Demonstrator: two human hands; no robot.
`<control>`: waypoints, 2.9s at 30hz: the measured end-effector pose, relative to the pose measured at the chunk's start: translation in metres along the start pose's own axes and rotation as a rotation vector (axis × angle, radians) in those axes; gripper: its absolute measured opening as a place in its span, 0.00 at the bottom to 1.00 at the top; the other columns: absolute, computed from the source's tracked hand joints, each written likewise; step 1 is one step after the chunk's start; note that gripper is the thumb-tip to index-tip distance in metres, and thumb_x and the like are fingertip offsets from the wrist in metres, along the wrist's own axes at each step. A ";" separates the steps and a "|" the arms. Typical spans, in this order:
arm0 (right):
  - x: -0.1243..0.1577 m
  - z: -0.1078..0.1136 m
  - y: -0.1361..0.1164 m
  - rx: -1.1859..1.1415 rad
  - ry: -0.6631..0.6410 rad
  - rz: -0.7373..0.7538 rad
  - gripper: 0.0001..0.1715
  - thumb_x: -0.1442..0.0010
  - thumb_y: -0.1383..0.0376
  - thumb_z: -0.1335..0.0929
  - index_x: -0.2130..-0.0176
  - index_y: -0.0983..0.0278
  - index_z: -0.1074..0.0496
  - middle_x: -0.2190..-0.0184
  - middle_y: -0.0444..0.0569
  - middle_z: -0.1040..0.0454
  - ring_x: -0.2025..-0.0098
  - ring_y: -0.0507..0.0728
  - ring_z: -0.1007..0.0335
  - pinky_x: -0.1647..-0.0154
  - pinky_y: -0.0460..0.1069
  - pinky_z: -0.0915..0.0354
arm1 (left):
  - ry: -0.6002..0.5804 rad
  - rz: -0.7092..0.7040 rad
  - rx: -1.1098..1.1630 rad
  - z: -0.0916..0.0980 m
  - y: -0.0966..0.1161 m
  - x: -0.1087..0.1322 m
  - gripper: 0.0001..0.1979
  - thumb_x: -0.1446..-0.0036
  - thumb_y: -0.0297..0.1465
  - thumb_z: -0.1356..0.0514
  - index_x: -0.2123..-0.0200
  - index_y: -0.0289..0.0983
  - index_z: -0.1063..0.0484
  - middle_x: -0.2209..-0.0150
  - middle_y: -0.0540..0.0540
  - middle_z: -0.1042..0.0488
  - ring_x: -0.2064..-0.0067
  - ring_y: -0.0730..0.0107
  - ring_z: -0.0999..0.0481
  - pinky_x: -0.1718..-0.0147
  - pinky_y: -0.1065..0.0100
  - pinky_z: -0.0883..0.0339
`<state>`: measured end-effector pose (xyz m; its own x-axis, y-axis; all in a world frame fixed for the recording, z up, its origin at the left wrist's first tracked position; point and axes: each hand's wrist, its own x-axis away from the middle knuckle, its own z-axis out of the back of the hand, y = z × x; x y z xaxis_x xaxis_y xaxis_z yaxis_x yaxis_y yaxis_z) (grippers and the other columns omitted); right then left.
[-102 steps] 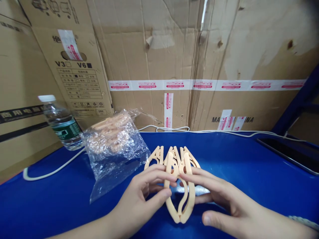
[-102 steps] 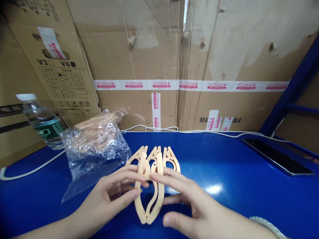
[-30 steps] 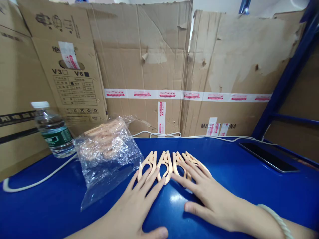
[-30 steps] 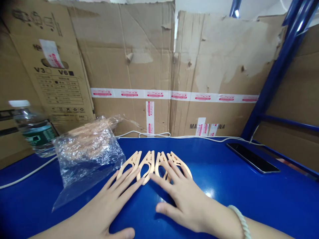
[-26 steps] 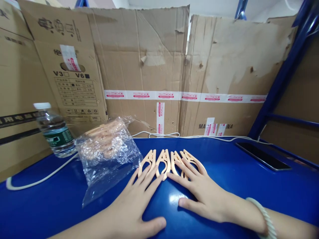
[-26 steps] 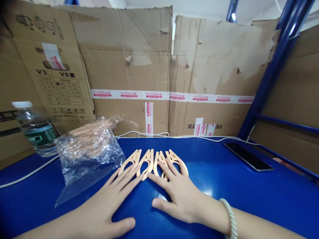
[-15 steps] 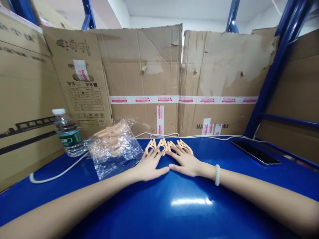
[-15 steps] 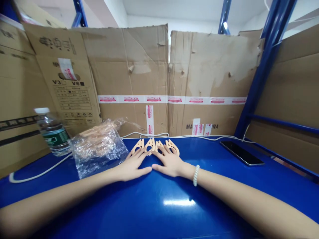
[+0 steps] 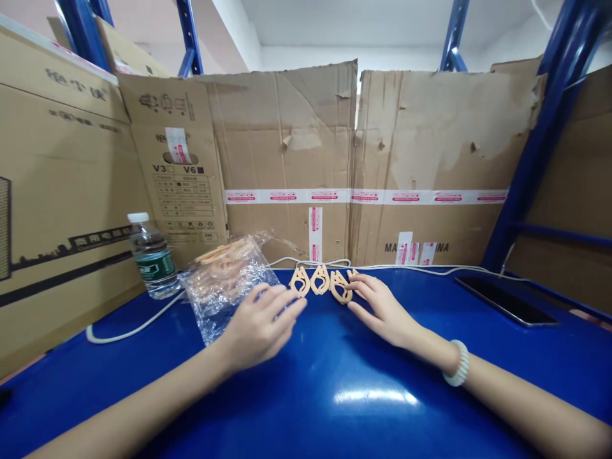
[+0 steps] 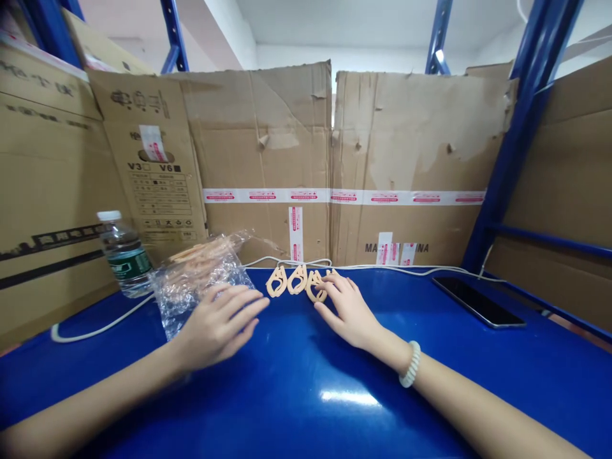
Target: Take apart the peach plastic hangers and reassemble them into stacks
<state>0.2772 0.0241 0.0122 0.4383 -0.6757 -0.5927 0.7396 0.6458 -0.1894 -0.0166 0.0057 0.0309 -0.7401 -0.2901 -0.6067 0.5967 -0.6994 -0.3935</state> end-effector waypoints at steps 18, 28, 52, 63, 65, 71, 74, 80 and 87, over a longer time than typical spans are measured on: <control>-0.001 0.007 0.006 -0.243 0.101 -0.075 0.11 0.36 0.61 0.37 0.57 0.60 0.30 0.53 0.53 0.28 0.48 0.62 0.32 0.46 0.60 0.37 | -0.083 0.236 -0.081 0.011 -0.035 0.016 0.19 0.42 0.19 0.52 0.49 0.35 0.36 0.59 0.41 0.25 0.58 0.59 0.24 0.60 0.61 0.30; -0.007 0.027 0.018 -0.365 0.347 -0.242 0.14 0.38 0.57 0.35 0.56 0.61 0.30 0.55 0.52 0.26 0.51 0.61 0.30 0.47 0.59 0.35 | 0.202 -0.194 0.312 0.032 0.035 -0.034 0.09 0.35 0.21 0.50 0.63 0.33 0.31 0.65 0.43 0.23 0.63 0.66 0.25 0.63 0.65 0.28; -0.004 0.006 0.002 -0.284 -0.112 0.147 0.16 0.32 0.62 0.39 0.47 0.60 0.31 0.44 0.53 0.31 0.39 0.61 0.38 0.38 0.62 0.43 | -0.102 0.292 0.820 -0.015 0.023 -0.001 0.13 0.41 0.27 0.42 0.51 0.39 0.33 0.52 0.45 0.27 0.50 0.62 0.29 0.49 0.61 0.34; -0.054 -0.005 0.095 0.238 -0.408 0.134 0.35 0.47 0.77 0.36 0.39 0.69 0.38 0.38 0.62 0.38 0.38 0.65 0.41 0.39 0.60 0.40 | -0.122 0.079 0.904 -0.006 0.043 0.008 0.26 0.53 0.25 0.40 0.49 0.39 0.39 0.45 0.43 0.34 0.43 0.56 0.37 0.40 0.52 0.45; -0.062 -0.009 0.104 0.253 -0.480 0.135 0.37 0.49 0.78 0.35 0.40 0.67 0.36 0.39 0.60 0.36 0.39 0.64 0.38 0.41 0.58 0.38 | -0.164 0.062 0.908 -0.006 0.043 0.009 0.27 0.54 0.25 0.40 0.49 0.40 0.39 0.44 0.42 0.36 0.41 0.56 0.38 0.37 0.50 0.51; -0.065 -0.007 0.114 0.334 -0.590 0.140 0.37 0.45 0.74 0.34 0.37 0.65 0.40 0.37 0.59 0.38 0.38 0.61 0.38 0.42 0.53 0.37 | -0.219 0.008 0.910 -0.005 0.042 0.009 0.28 0.55 0.22 0.41 0.48 0.40 0.40 0.43 0.43 0.36 0.41 0.57 0.38 0.37 0.50 0.51; -0.061 -0.001 0.117 0.411 -0.597 0.146 0.39 0.41 0.73 0.35 0.34 0.60 0.45 0.34 0.59 0.44 0.38 0.62 0.38 0.45 0.53 0.36 | -0.208 -0.036 0.923 -0.005 0.043 0.008 0.28 0.54 0.21 0.42 0.48 0.40 0.40 0.43 0.42 0.36 0.41 0.57 0.38 0.38 0.51 0.49; -0.071 0.006 0.116 0.554 -0.574 0.322 0.37 0.37 0.74 0.37 0.35 0.49 0.46 0.32 0.55 0.49 0.38 0.67 0.43 0.46 0.62 0.40 | -0.137 -0.078 0.929 -0.008 0.044 0.008 0.26 0.54 0.21 0.43 0.49 0.39 0.39 0.45 0.41 0.34 0.42 0.56 0.37 0.38 0.49 0.50; -0.080 0.004 0.119 0.595 -0.621 0.406 0.20 0.38 0.71 0.36 0.47 0.60 0.31 0.38 0.58 0.38 0.44 0.65 0.38 0.52 0.57 0.38 | -0.111 -0.096 0.906 -0.004 0.043 0.004 0.23 0.53 0.20 0.44 0.52 0.39 0.37 0.48 0.42 0.32 0.45 0.58 0.34 0.41 0.51 0.44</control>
<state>0.3320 0.1540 0.0400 0.7854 -0.6184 0.0283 0.5352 0.7013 0.4708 0.0073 -0.0232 0.0083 -0.8272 -0.2328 -0.5115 0.0947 -0.9549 0.2815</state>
